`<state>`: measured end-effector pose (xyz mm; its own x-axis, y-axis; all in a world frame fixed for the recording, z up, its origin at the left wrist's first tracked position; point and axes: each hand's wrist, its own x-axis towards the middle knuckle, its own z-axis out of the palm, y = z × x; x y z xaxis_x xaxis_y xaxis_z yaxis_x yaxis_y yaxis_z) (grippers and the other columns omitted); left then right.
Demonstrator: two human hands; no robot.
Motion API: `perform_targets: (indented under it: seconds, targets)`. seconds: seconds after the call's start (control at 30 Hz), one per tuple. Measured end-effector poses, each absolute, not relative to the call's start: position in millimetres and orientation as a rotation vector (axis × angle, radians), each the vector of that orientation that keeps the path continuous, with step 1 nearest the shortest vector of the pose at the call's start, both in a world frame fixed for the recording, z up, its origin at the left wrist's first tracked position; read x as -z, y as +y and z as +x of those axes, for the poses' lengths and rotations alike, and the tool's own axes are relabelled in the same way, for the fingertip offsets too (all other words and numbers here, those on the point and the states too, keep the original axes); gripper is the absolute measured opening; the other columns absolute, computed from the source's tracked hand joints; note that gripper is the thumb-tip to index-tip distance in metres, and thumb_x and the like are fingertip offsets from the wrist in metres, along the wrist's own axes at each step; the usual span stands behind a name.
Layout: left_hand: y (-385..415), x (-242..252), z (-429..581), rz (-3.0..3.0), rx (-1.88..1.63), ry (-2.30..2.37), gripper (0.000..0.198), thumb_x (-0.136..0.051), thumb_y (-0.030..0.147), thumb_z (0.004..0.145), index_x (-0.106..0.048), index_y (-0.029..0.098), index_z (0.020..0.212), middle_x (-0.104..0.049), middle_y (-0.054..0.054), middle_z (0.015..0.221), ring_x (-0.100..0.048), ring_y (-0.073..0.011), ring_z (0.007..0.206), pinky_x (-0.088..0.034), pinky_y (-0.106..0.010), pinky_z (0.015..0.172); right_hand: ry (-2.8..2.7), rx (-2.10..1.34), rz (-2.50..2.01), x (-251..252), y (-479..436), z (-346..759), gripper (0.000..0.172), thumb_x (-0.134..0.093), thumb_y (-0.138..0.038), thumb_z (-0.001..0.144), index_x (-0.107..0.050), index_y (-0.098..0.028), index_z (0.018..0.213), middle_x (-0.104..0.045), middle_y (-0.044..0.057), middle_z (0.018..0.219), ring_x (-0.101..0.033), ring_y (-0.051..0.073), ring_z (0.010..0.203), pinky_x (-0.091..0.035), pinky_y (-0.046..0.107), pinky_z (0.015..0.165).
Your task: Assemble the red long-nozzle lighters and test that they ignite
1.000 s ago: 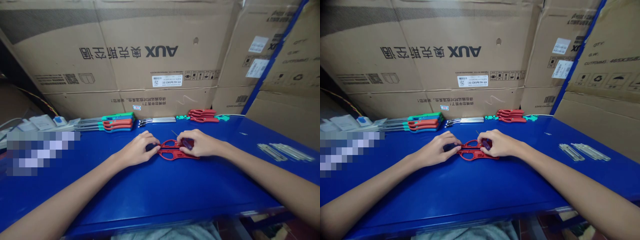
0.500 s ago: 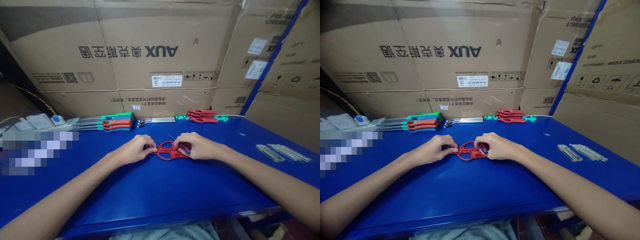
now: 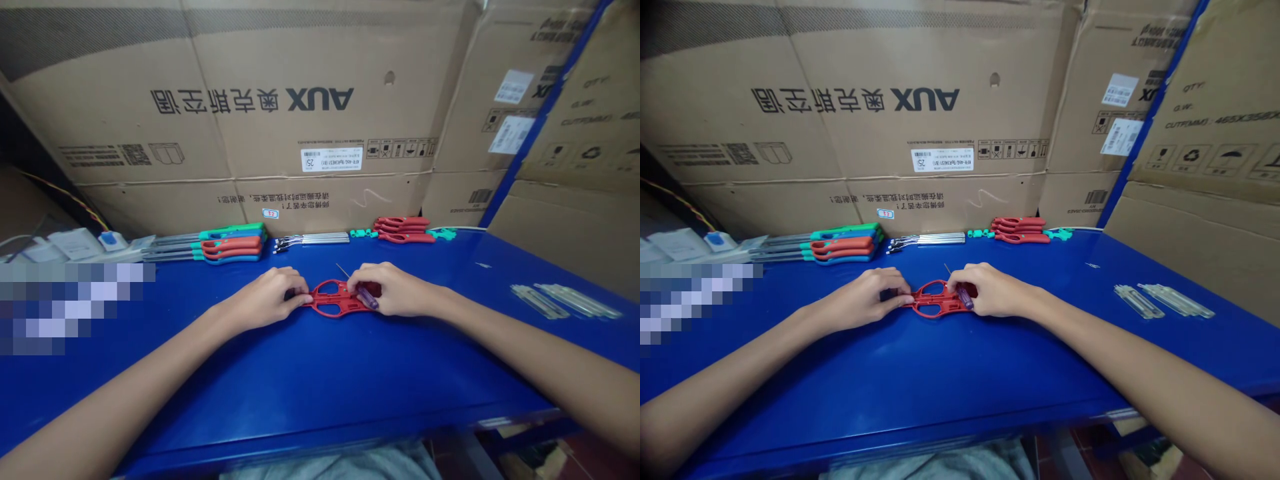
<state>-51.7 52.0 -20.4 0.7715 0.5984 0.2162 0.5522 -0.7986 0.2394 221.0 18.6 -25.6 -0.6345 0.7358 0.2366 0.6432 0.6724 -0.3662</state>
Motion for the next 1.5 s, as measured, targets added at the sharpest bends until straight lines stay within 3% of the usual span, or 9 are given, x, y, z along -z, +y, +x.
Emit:
perform_targets:
  seconds: [1.03,1.5]
  targets:
    - [49.0,19.2,-49.4,2.841,-0.388,0.856,0.021,-0.05,0.022,0.094,-0.07,0.017,0.096,-0.067,-0.005,0.093,-0.062,-0.0168,0.085,-0.047,-0.026,0.077,-2.527,-0.348,-1.093,23.3,16.4,219.6,0.043,-0.057,0.002,0.067,-0.066,-0.02,0.103,-0.064,0.005,0.096,-0.061,0.017,0.085,-0.046,0.027,0.075]
    - [48.8,17.5,-51.1,2.87,-0.371,0.847,0.022,-0.049,0.021,0.094,-0.07,0.017,0.097,-0.066,-0.006,0.092,-0.061,-0.0173,0.084,-0.048,-0.028,0.077,-2.496,-0.279,-1.14,23.5,17.3,219.5,0.033,-0.058,-0.002,0.069,-0.065,-0.019,0.096,-0.061,0.004,0.085,-0.055,0.015,0.074,-0.042,0.025,0.066]
